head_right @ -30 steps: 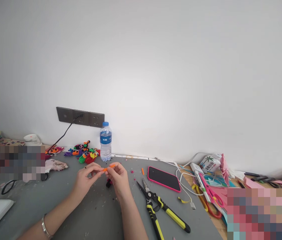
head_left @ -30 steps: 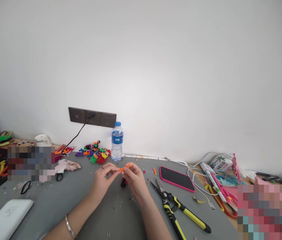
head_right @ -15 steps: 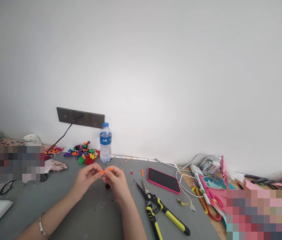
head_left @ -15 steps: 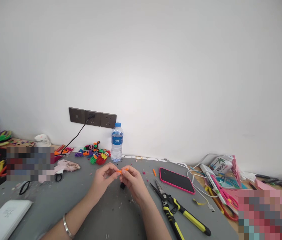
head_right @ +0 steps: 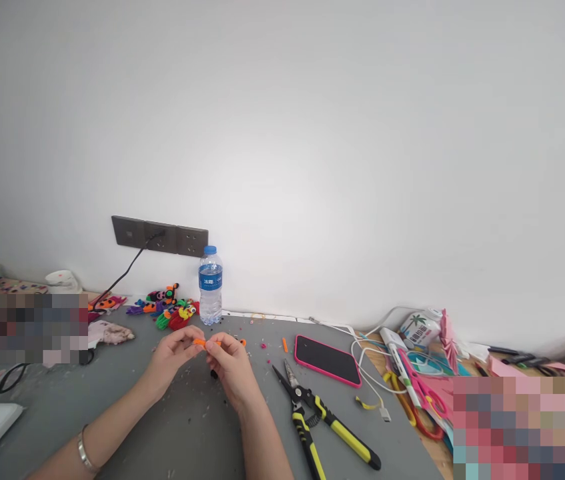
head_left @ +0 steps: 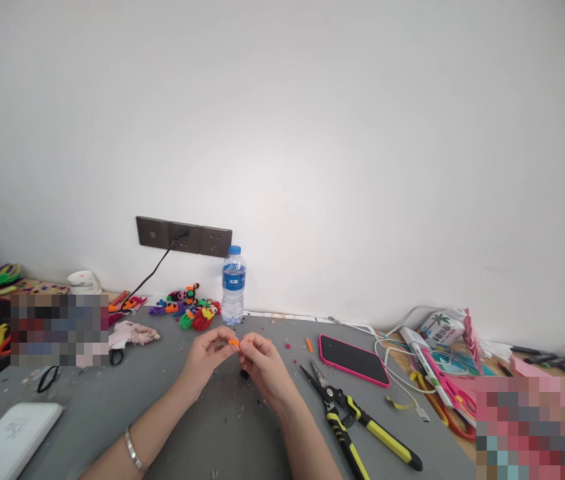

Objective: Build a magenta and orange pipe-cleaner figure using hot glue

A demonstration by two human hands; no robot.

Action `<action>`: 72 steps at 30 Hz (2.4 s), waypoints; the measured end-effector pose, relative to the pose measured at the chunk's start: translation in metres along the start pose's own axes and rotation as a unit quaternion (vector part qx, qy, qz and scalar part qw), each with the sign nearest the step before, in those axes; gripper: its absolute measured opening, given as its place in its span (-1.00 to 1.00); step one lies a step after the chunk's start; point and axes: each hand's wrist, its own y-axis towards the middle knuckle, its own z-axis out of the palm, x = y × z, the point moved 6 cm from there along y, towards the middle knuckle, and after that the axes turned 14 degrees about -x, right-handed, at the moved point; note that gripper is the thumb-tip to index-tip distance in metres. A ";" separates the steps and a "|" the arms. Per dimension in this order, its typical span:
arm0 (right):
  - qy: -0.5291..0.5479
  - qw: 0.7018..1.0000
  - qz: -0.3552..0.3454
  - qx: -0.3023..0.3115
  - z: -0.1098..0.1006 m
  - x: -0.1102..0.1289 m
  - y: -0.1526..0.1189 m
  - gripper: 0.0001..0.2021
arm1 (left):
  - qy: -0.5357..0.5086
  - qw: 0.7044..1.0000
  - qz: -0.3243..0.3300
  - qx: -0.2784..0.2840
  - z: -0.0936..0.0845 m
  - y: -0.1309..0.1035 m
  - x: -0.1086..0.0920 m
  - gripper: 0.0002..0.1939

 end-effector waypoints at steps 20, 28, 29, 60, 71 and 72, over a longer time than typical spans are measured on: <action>-0.071 0.985 -0.136 -0.079 -0.016 0.020 0.004 -0.75 | 0.069 0.982 -0.115 0.134 0.018 -0.011 0.016 -0.71; -0.070 0.987 -0.126 -0.067 -0.019 0.012 0.008 -0.73 | -0.012 0.976 -0.177 0.130 0.017 -0.013 0.016 -0.72; -0.068 0.987 -0.127 -0.067 -0.020 0.012 0.009 -0.74 | -0.023 0.974 -0.185 0.128 0.017 -0.013 0.016 -0.73; -0.063 0.972 -0.222 -0.049 -0.009 0.029 -0.004 -0.82 | -0.127 0.956 -0.245 0.101 0.022 -0.016 0.014 -0.76; -0.135 0.966 -0.218 -0.042 -0.006 0.028 -0.003 -0.84 | -0.180 0.948 -0.257 0.061 0.018 -0.015 0.014 -0.76; -0.142 0.963 -0.224 -0.041 -0.005 0.028 -0.003 -0.84 | -0.184 0.948 -0.253 0.059 0.018 -0.015 0.013 -0.75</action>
